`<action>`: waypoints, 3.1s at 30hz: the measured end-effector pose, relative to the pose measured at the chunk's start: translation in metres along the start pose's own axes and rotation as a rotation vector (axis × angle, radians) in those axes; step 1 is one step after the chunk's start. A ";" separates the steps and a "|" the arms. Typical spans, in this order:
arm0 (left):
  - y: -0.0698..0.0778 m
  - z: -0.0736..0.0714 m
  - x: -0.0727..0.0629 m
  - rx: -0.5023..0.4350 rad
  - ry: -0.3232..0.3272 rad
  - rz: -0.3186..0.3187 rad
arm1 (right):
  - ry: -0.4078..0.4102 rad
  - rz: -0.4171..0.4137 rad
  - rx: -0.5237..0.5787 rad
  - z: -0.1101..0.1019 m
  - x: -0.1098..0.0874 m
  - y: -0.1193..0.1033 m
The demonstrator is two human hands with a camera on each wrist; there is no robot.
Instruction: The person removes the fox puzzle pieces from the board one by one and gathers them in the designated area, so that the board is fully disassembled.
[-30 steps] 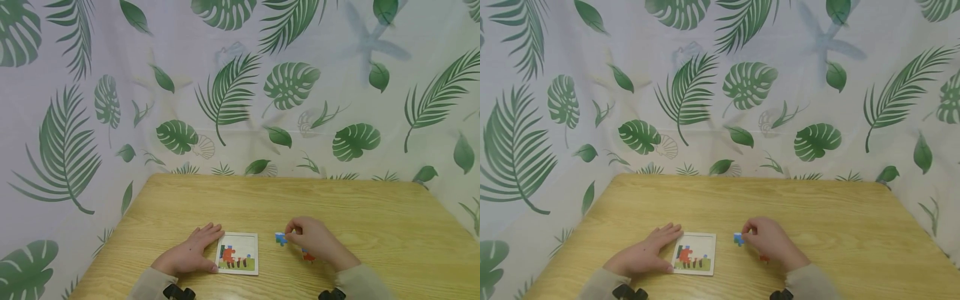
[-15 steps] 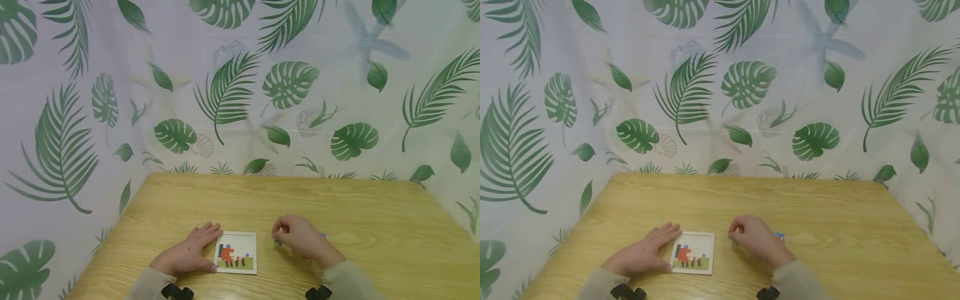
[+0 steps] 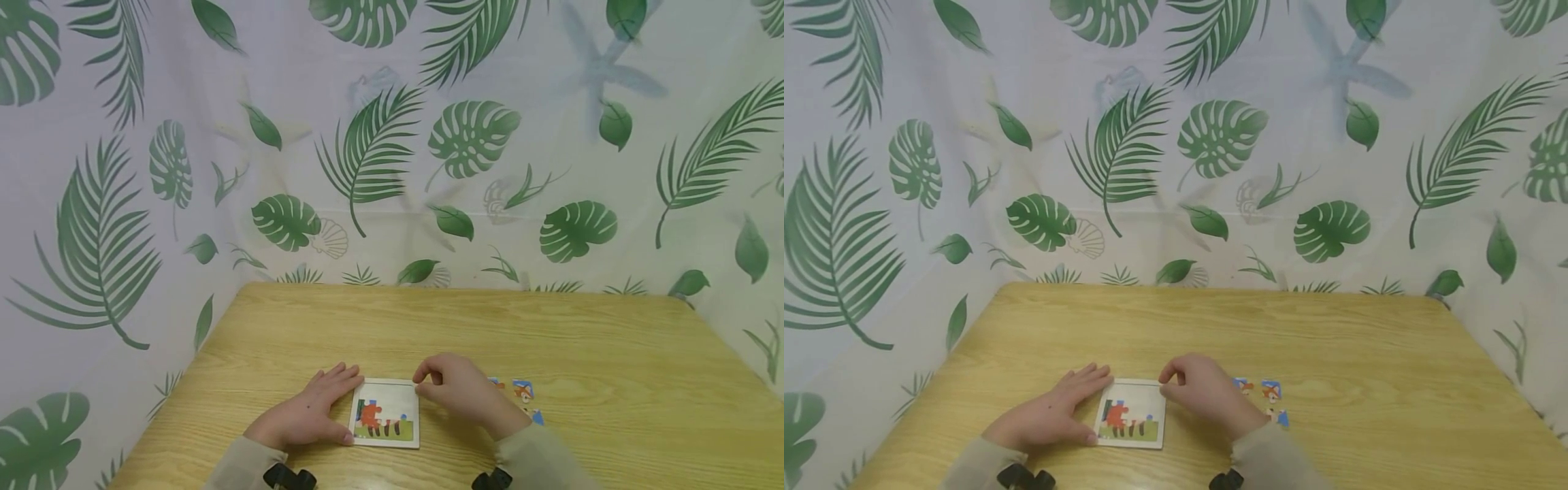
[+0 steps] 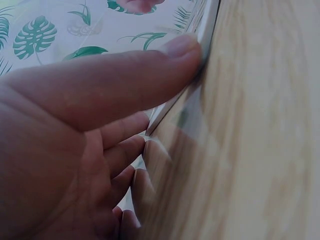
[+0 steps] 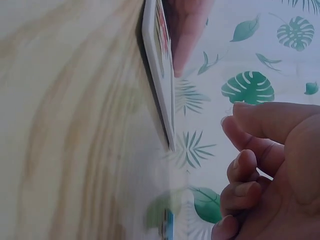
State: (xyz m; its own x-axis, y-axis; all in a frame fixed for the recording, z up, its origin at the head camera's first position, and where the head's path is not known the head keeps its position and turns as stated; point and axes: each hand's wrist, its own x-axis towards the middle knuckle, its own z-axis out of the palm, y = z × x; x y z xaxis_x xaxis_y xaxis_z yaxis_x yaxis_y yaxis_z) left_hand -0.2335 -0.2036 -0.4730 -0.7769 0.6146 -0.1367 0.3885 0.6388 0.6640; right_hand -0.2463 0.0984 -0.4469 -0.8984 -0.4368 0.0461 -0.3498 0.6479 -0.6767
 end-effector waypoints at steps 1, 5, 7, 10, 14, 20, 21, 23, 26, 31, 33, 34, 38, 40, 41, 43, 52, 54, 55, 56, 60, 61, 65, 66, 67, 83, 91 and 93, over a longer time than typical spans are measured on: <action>0.000 0.000 0.000 0.000 0.000 -0.001 | -0.004 -0.005 0.002 0.002 0.002 -0.002; 0.000 0.000 0.000 0.008 -0.004 -0.012 | -0.035 -0.019 0.003 0.012 0.008 -0.010; 0.000 -0.001 0.000 0.009 -0.005 -0.016 | -0.050 -0.019 0.003 0.016 0.011 -0.014; 0.001 -0.001 0.000 0.010 -0.004 -0.021 | -0.075 -0.012 0.014 0.024 0.014 -0.020; 0.001 -0.001 -0.001 0.014 -0.004 -0.017 | -0.110 0.001 0.035 0.034 0.018 -0.024; 0.002 -0.001 -0.002 0.017 0.000 -0.006 | -0.126 0.003 0.026 0.044 0.023 -0.026; 0.002 0.000 -0.002 0.017 0.001 -0.006 | -0.126 0.003 0.020 0.045 0.024 -0.026; 0.002 0.000 -0.002 0.010 0.002 -0.007 | -0.131 0.010 0.026 0.048 0.025 -0.026; 0.003 0.000 -0.001 -0.004 -0.001 -0.003 | -0.141 0.019 0.032 0.051 0.025 -0.027; 0.001 0.001 -0.001 -0.012 -0.005 0.000 | -0.149 0.031 0.017 0.054 0.025 -0.030; 0.000 0.001 -0.001 -0.009 -0.003 -0.001 | -0.144 0.031 0.003 0.055 0.024 -0.031; 0.000 0.001 -0.001 -0.007 -0.003 -0.001 | -0.142 0.035 0.002 0.056 0.023 -0.032; -0.001 0.002 -0.001 -0.002 -0.001 0.006 | -0.124 0.031 -0.006 0.059 0.020 -0.032; -0.001 0.002 -0.001 -0.001 -0.003 0.006 | -0.111 0.033 -0.012 0.061 0.019 -0.032; -0.001 0.002 -0.001 0.000 -0.005 0.004 | -0.102 0.029 -0.023 0.062 0.019 -0.032; 0.000 0.002 -0.001 0.006 -0.008 0.003 | -0.085 0.023 -0.045 0.064 0.019 -0.031; 0.000 -0.001 -0.002 0.007 -0.003 0.027 | -0.070 -0.001 -0.146 0.067 0.020 -0.032; 0.000 -0.001 -0.001 0.003 -0.001 0.025 | -0.071 -0.007 -0.153 0.065 0.019 -0.034; 0.000 0.000 -0.001 0.002 0.000 0.023 | -0.074 -0.007 -0.153 0.065 0.019 -0.035; 0.000 0.000 -0.001 0.002 0.003 0.020 | -0.077 -0.005 -0.153 0.065 0.019 -0.036; 0.002 0.001 -0.001 0.013 0.022 0.011 | -0.081 0.005 -0.149 0.065 0.020 -0.038; 0.002 0.001 -0.001 0.017 0.028 0.008 | -0.080 0.003 -0.148 0.065 0.020 -0.039; 0.005 0.001 0.000 0.027 0.046 -0.007 | -0.073 -0.006 -0.140 0.063 0.021 -0.038; 0.005 0.001 0.000 0.031 0.050 -0.011 | -0.072 -0.010 -0.137 0.063 0.021 -0.037; 0.006 0.001 0.001 0.028 0.055 -0.011 | -0.069 -0.013 -0.134 0.062 0.021 -0.036; 0.000 0.003 -0.007 0.028 0.050 -0.023 | -0.022 0.018 -0.046 0.074 0.021 -0.038; 0.005 0.002 0.003 0.085 0.054 -0.011 | -0.059 0.016 0.105 0.052 0.024 -0.030; 0.007 0.001 0.007 0.107 0.055 -0.009 | -0.073 0.002 0.132 0.036 0.024 -0.026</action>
State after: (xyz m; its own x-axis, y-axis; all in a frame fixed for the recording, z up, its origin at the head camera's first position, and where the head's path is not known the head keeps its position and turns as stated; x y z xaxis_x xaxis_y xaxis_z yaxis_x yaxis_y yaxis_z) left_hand -0.2361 -0.1945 -0.4700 -0.8055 0.5842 -0.0994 0.4300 0.6917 0.5802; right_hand -0.2489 0.0485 -0.4549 -0.8757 -0.4829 -0.0052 -0.3058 0.5629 -0.7679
